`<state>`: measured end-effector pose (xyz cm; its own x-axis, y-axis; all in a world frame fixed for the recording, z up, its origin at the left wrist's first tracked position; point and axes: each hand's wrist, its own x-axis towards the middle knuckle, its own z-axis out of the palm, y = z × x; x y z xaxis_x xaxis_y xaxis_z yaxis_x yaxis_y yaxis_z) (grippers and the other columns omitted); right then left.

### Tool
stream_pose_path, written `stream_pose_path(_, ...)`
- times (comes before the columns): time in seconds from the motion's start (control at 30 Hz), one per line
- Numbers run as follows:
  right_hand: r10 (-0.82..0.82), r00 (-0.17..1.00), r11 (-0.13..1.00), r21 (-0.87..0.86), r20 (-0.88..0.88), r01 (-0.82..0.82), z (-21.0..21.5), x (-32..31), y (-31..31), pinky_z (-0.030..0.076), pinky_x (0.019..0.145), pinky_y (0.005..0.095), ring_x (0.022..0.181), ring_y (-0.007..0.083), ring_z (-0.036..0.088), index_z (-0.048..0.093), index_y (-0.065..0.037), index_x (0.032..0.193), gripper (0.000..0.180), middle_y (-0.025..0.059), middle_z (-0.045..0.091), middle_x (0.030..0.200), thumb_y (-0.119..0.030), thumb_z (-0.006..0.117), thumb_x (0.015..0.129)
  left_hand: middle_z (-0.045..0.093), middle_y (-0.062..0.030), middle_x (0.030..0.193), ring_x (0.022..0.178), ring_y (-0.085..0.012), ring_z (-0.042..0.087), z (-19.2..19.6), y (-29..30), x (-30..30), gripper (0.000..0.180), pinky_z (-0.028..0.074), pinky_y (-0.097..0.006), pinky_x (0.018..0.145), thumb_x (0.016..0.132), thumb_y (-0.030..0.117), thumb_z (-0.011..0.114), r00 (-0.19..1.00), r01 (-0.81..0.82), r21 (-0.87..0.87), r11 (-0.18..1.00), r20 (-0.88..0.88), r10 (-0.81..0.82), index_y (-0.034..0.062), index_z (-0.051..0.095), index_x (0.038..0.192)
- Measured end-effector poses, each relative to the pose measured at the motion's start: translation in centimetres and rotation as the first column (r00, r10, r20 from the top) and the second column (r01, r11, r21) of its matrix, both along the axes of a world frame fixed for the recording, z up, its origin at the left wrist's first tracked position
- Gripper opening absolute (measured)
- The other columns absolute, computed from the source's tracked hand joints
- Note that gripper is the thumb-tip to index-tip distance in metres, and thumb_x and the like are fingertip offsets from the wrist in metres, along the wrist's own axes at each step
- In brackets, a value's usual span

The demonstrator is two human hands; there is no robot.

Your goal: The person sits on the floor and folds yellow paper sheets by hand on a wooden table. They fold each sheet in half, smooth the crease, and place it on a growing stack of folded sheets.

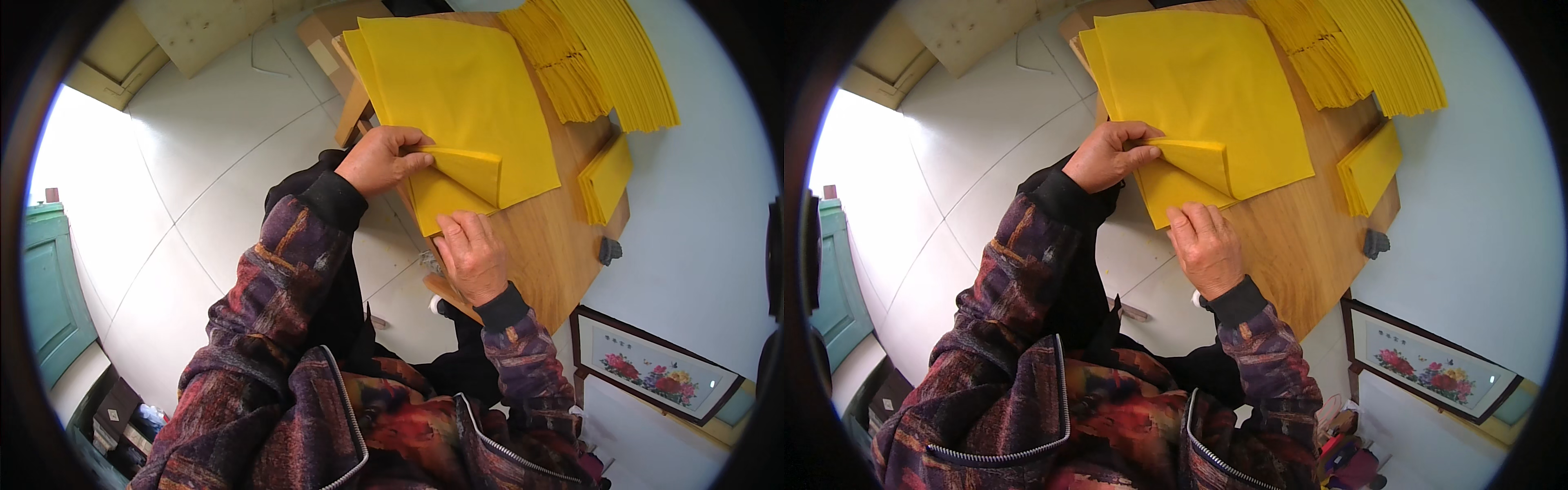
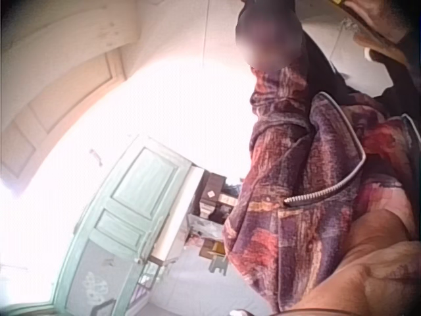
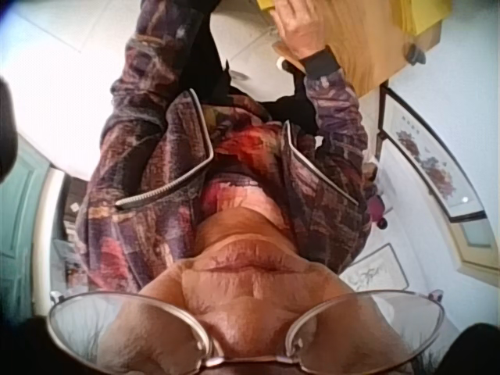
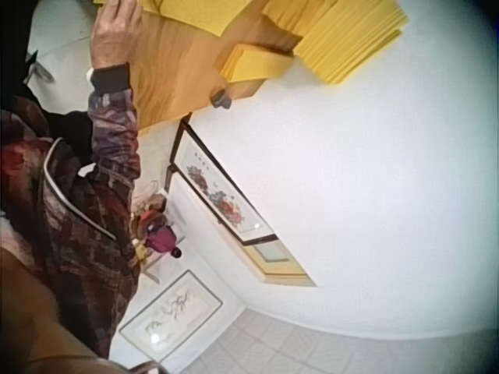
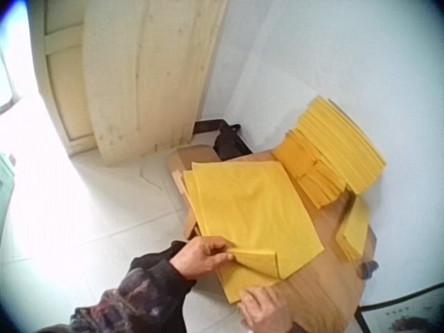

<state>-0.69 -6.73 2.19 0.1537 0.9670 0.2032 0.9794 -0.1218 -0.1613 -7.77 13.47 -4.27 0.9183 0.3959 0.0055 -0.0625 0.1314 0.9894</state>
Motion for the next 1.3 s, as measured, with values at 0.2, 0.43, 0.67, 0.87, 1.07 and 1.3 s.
stream_pose_path(0.2,0.033,0.999,0.998,0.046,0.004,-0.033,-0.5,1.0,0.4,0.048,0.067,0.0372,0.079,0.0283,0.056,0.061,-0.004,0.087,0.018,0.0088,0.056,0.087,0.0,0.069,0.072,0.065,-0.0036,0.096,0.09,-0.0111,0.059,0.2,0.6,0.0,0.021,0.048,-0.025,0.084,0.092,0.008,0.06,0.991,0.096,0.031,0.995,-0.094,-0.093,-0.0046,0.061,0.108)
stream_pose_path(0.43,-0.083,0.936,0.996,-0.062,-0.343,0.065,0.5,1.6,1.0,0.047,0.065,0.038,0.076,0.0301,0.056,0.055,-0.004,0.08,0.008,0.0103,0.055,0.083,-0.002,0.063,0.077,0.064,-0.0038,0.098,0.092,-0.0113,0.059,0.0,0.5,-0.1,0.022,0.048,-0.025,0.086,0.092,0.007,0.06,0.993,0.103,-0.016,0.995,-0.049,-0.103,-0.0051,0.06,0.11)
stream_pose_path(0.67,-0.199,0.863,0.971,-0.213,-0.465,0.109,1.1,2.0,1.5,0.048,0.066,0.0372,0.074,0.0293,0.058,0.058,-0.004,0.082,0.008,0.0098,0.055,0.082,-0.004,0.064,0.077,0.064,-0.004,0.098,0.093,-0.0113,0.059,-0.2,0.4,-0.1,0.022,0.047,-0.024,0.086,0.092,0.007,0.059,0.993,0.105,-0.021,0.994,-0.051,-0.106,-0.0052,0.06,0.111)
stream_pose_path(0.87,0.013,0.977,0.998,-0.051,-0.213,-0.024,0.5,1.5,1.7,0.048,0.066,0.0376,0.077,0.029,0.058,0.059,-0.005,0.082,0.007,0.009,0.055,0.083,-0.003,0.064,0.078,0.067,-0.008,0.084,0.078,-0.0136,0.062,-0.3,0.2,0.0,0.017,0.05,-0.026,0.074,0.088,0.007,0.062,0.999,0.028,0.003,1.0,0.025,-0.028,-0.0036,0.064,0.101)
stream_pose_path(1.07,-0.108,0.906,0.994,-0.078,-0.409,0.083,0.3,1.7,1.7,0.048,0.063,0.0364,0.073,0.0289,0.058,0.059,-0.004,0.082,0.007,0.0095,0.056,0.08,-0.002,0.064,0.077,0.068,-0.0086,0.085,0.078,-0.0139,0.062,-0.2,0.3,-0.1,0.017,0.05,-0.026,0.074,0.087,0.007,0.063,0.999,0.026,-0.008,1.0,0.023,-0.026,-0.0035,0.064,0.101)
stream_pose_path(1.3,-0.226,0.735,0.972,-0.193,-0.639,0.131,0.6,2.2,1.8,0.041,0.056,0.0265,0.063,0.0123,0.05,0.057,-0.001,0.078,0.009,0.0038,0.051,0.074,-0.001,0.066,0.081,0.068,-0.0083,0.085,0.077,-0.0142,0.062,-0.3,0.3,0.0,0.018,0.05,-0.026,0.074,0.087,0.007,0.063,0.999,0.027,0.014,1.0,0.02,-0.027,-0.0032,0.065,0.102)
